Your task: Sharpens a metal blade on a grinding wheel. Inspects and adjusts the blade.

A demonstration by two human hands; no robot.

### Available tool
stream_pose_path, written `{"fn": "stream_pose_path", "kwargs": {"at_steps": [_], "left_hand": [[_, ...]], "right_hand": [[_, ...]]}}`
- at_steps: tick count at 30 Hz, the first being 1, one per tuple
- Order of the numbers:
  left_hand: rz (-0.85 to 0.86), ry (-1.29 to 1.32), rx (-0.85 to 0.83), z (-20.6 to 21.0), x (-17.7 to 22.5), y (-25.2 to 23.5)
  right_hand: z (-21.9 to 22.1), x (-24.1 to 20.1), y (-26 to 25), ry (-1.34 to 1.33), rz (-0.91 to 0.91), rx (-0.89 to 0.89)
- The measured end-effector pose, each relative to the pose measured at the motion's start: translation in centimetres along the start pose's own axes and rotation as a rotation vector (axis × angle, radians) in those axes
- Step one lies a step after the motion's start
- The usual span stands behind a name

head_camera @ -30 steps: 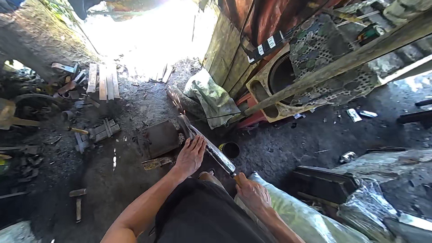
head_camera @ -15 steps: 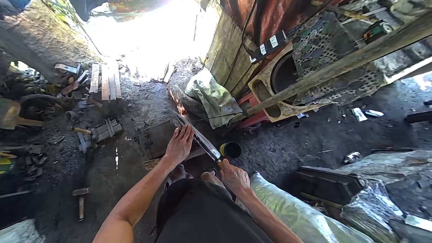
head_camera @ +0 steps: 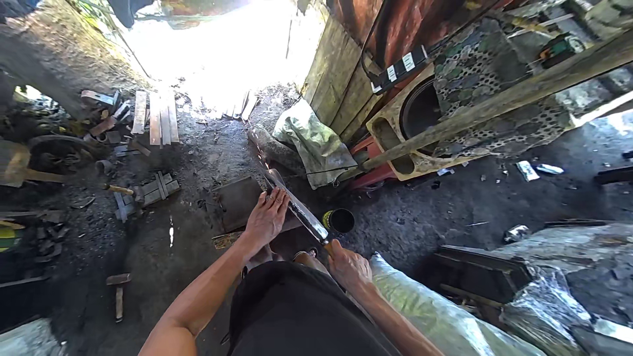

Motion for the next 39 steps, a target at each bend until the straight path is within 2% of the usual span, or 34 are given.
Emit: {"fn": "stream_pose_path", "kwargs": {"at_steps": [3, 6, 10, 15, 19, 22, 27, 31, 34, 39], "left_hand": [[-0.032, -0.046, -0.004, 0.1, -2.8, -0.8], [-0.05, -0.078, -0.023, 0.2, -3.4, -1.1], [-0.02, -0.036, -0.002, 0.2, -0.3, -0.4], [0.027, 0.046, -0.006, 0.4, 4.6, 0.4], [0.054, 0.079, 0.035, 0.2, 6.2, 0.5], [0.038, 0.066, 0.01, 0.1, 4.8, 0.6], [-0.032, 0.017, -0.004, 0.2, -0.8, -0.1], [-0.065, -0.071, -0.001, 0.1, -3.8, -0.8], [-0.053, -0.066, -0.013, 0.3, -2.9, -0.7], [-0.013, 0.017, 0.015, 0.6, 1.8, 0.0]], "right_hand": [[-0.3, -2.2, -2.3, -0.022, -0.015, -0.013], [-0.4, -2.5, -2.9, -0.021, -0.015, -0.003], [-0.1, -0.1, -0.5, -0.002, 0.006, -0.012], [-0.4, 3.8, 3.7, 0.056, 0.027, 0.059], [-1.0, 5.1, 5.2, 0.101, 0.033, 0.069], [-0.6, 3.9, 4.2, 0.08, 0.038, 0.016], [0.0, -0.9, -0.1, -0.028, 0.016, -0.053], [-0.3, -3.1, -2.7, -0.031, -0.023, -0.023], [-0.1, -2.1, -2.4, -0.021, -0.018, -0.023], [-0.2, 1.7, 1.2, 0.005, 0.011, 0.003]]}}
Point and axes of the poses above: each hand's wrist, its own y-axis away from the middle knuckle, its own z-axis out of the palm, x = y × z, the point moved 9 cm from there along -y, towards the middle knuckle, and after that the axes turned 2 degrees about -y, right-handed, at the moved point
